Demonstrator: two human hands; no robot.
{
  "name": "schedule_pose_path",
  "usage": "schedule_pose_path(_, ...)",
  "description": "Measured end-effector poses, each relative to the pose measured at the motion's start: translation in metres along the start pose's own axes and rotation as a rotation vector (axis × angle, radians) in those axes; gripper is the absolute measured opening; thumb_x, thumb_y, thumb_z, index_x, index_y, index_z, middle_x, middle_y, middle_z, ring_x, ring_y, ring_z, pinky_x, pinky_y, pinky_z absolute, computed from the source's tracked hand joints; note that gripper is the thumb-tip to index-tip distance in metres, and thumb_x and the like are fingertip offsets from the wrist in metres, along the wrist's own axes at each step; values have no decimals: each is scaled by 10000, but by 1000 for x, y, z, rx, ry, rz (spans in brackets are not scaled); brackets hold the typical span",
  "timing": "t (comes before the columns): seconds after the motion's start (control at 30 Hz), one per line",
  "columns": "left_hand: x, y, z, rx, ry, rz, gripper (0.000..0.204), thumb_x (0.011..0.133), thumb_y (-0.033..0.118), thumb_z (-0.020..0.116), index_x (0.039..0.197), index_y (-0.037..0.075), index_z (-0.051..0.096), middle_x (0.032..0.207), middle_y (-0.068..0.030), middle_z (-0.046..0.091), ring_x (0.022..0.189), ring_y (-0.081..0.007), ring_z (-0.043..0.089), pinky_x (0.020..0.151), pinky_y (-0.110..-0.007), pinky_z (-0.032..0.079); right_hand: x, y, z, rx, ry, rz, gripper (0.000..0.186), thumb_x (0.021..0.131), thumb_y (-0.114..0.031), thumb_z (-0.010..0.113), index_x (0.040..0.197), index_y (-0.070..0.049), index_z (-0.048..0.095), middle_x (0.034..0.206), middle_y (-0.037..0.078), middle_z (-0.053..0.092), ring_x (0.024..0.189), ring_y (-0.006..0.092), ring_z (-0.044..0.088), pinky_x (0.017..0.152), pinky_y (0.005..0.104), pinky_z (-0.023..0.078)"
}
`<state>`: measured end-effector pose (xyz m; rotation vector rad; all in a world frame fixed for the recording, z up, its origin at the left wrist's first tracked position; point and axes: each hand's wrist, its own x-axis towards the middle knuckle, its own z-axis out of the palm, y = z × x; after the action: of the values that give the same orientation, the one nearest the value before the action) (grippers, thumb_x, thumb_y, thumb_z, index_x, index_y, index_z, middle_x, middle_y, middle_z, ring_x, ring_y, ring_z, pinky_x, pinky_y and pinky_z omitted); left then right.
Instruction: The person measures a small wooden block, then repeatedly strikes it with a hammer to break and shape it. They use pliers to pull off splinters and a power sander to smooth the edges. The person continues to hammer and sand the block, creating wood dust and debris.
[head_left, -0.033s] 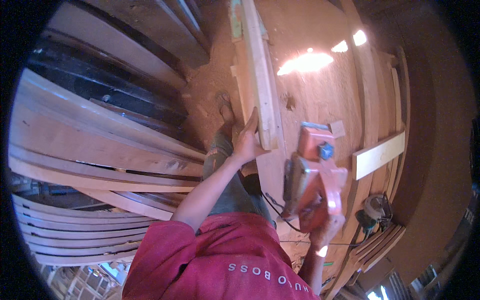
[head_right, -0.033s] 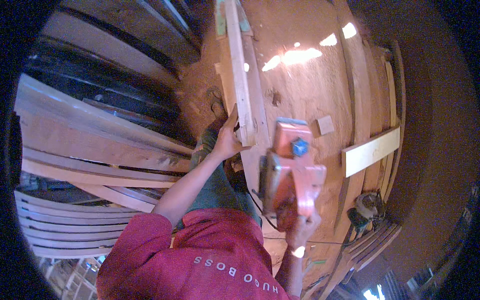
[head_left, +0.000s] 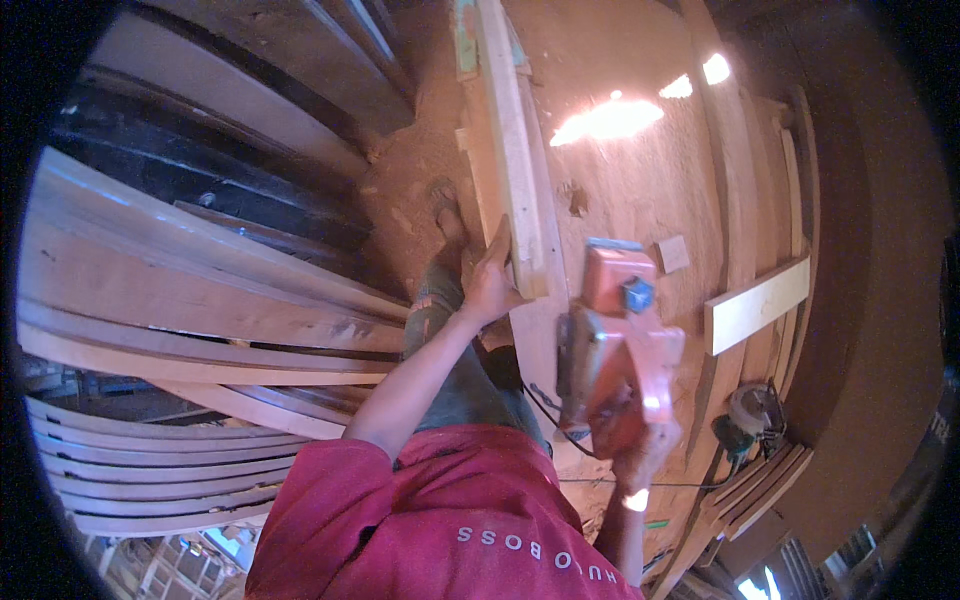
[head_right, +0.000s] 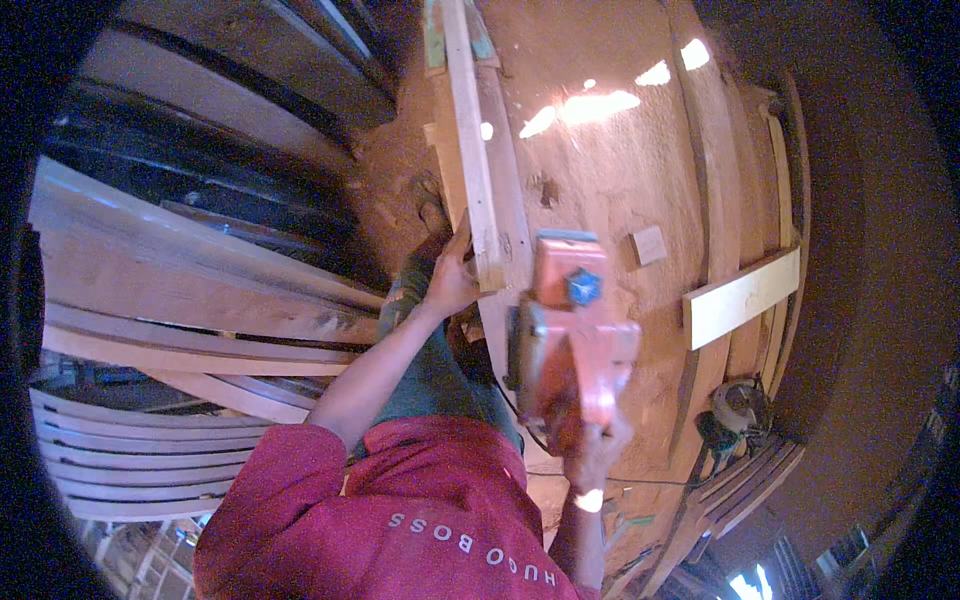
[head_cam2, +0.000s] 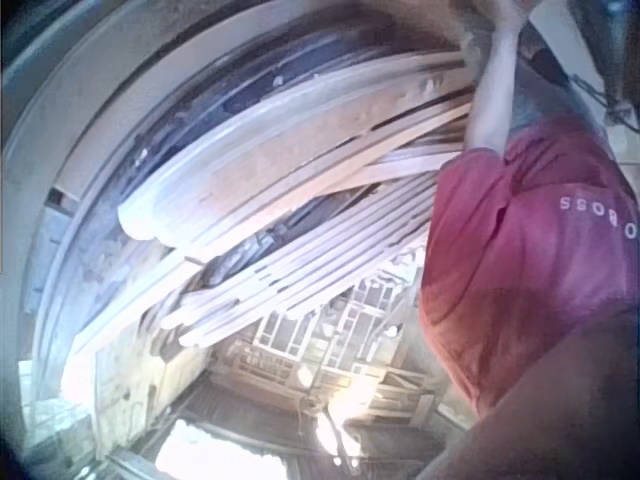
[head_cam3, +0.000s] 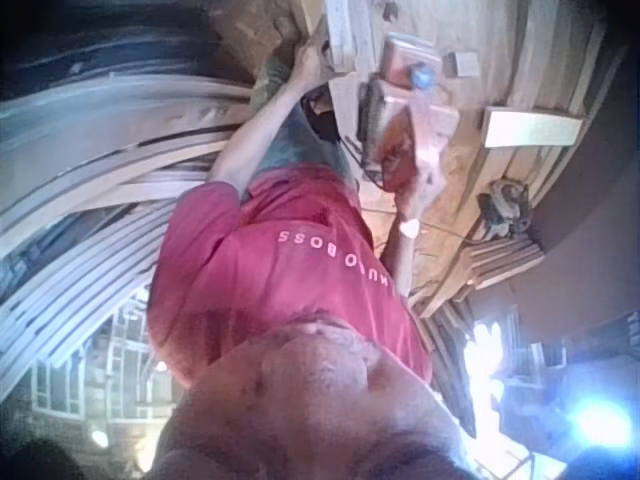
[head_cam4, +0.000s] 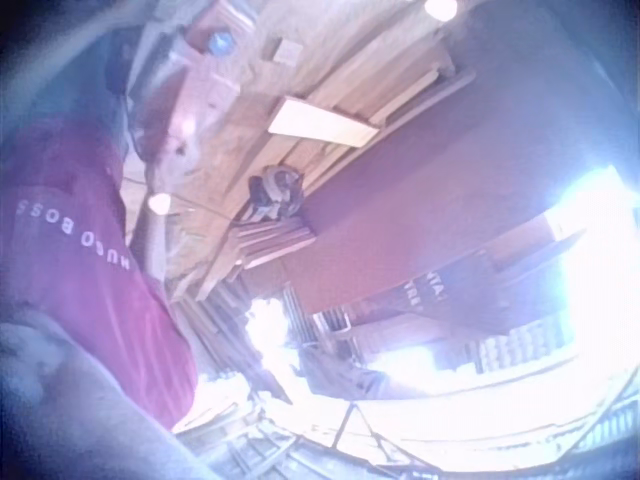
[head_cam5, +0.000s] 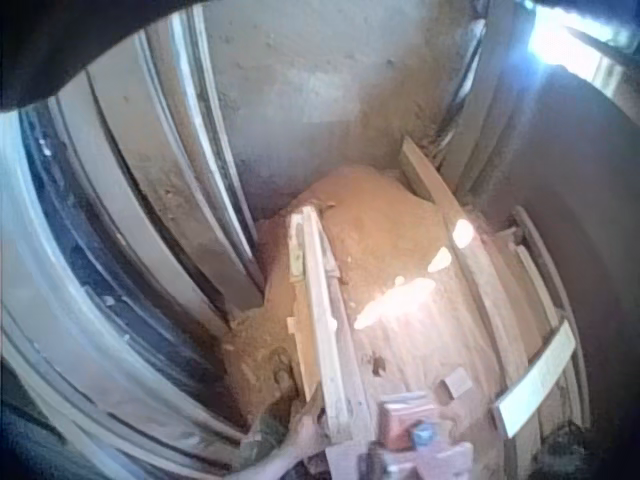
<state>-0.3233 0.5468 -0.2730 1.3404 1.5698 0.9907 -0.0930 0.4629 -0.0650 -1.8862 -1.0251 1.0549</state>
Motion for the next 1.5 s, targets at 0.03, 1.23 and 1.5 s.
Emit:
schedule_pose_path(0.03, -2, -21, -3, -32, -23, -26, 1250, 575, 264, 933, 1547, -21, 200, 1524, -268, 376, 1389, -374, 426, 1130, -419, 384, -5, 4, 22, -26, -11, 65, 494, 957, -431, 594, 681, -26, 537, 609, -17, 520, 596, 96, 476, 521, 311, 377)
schedule_pose_path(1.23, 4, -89, -19, 249, -233, -74, 1225, 645, 339, 893, 1556, -25, 159, 1562, -243, 328, 1449, -335, 346, 1200, -451, 262, -38, 84, 62, -137, -552, -35, 469, 891, -406, 632, 1115, 4, 674, 907, 225, 692, 847, 403, 693, 753, 451, 530)
schedule_pose_path(1.5, 0, -95, -16, -269, -190, -137, 907, 712, 336, 865, 1442, 37, 417, 1416, -213, 501, 1350, -359, 459, 1146, -461, 329, 88, -10, 172, -217, -448, -303, 432, 953, -319, 569, 1245, -4, 614, 1204, 251, 624, 1129, 423, 586, 983, 485, 424)
